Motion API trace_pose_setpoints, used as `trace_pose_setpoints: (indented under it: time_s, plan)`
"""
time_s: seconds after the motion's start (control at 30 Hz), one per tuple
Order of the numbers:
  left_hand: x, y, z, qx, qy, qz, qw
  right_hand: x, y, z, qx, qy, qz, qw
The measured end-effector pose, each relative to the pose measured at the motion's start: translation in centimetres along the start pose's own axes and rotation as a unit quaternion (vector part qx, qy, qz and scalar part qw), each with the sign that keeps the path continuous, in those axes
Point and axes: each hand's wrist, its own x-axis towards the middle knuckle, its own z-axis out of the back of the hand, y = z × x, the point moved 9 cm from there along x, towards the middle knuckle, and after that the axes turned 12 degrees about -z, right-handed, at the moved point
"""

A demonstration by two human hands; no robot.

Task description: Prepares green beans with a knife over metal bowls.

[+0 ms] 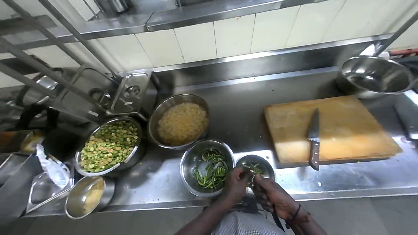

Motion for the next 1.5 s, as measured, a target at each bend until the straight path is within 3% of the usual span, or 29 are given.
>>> trace_pose_setpoints:
  time_s: [0.17, 0.27, 0.4, 0.53, 0.63, 1.07, 1.17, 1.27, 1.4, 1.5]
  plan:
    - [0.4, -1.0, -0.3, 0.245, 0.134, -0.035, 0.960, -0.2, -0.5, 0.5, 0.064, 0.016, -0.033, 0.997]
    - [0.6, -0.2, 1.3, 0.251, 0.104, -0.046, 0.961, -0.6, -0.6, 1.3, 0.052, -0.022, -0.039, 0.998]
    - [0.8, 1.8, 6.8, 0.315, 0.022, 0.044, 0.948, -1.3, 0.1, 2.7, -0.046, -0.111, 0.014, 0.993]
    - [0.5, 5.7, 10.7, 0.459, 0.097, 0.129, 0.874, -2.0, 1.3, 3.6, -0.137, -0.168, 0.084, 0.973]
    - [0.1, 8.1, 11.2, 0.486, 0.159, 0.110, 0.853, -2.4, 2.0, 4.0, -0.168, -0.199, 0.099, 0.961]
    - [0.5, 8.4, 12.5, 0.565, 0.173, 0.061, 0.804, -2.0, 1.7, 4.3, -0.194, -0.209, 0.095, 0.954]
    - [0.3, 6.6, 12.9, 0.523, 0.145, 0.071, 0.837, -2.1, 1.7, 4.4, -0.192, -0.215, 0.097, 0.953]
    - [0.3, 4.8, 13.4, 0.422, 0.096, 0.091, 0.897, -2.4, 1.9, 4.4, -0.202, -0.225, 0.102, 0.948]
    - [0.1, 3.2, 12.2, 0.178, 0.061, 0.070, 0.980, -2.5, 2.3, 3.4, -0.282, -0.227, 0.093, 0.928]
    - [0.1, 2.1, 10.8, -0.028, -0.005, 0.057, 0.998, -2.7, 2.8, 2.2, -0.358, -0.235, 0.098, 0.898]
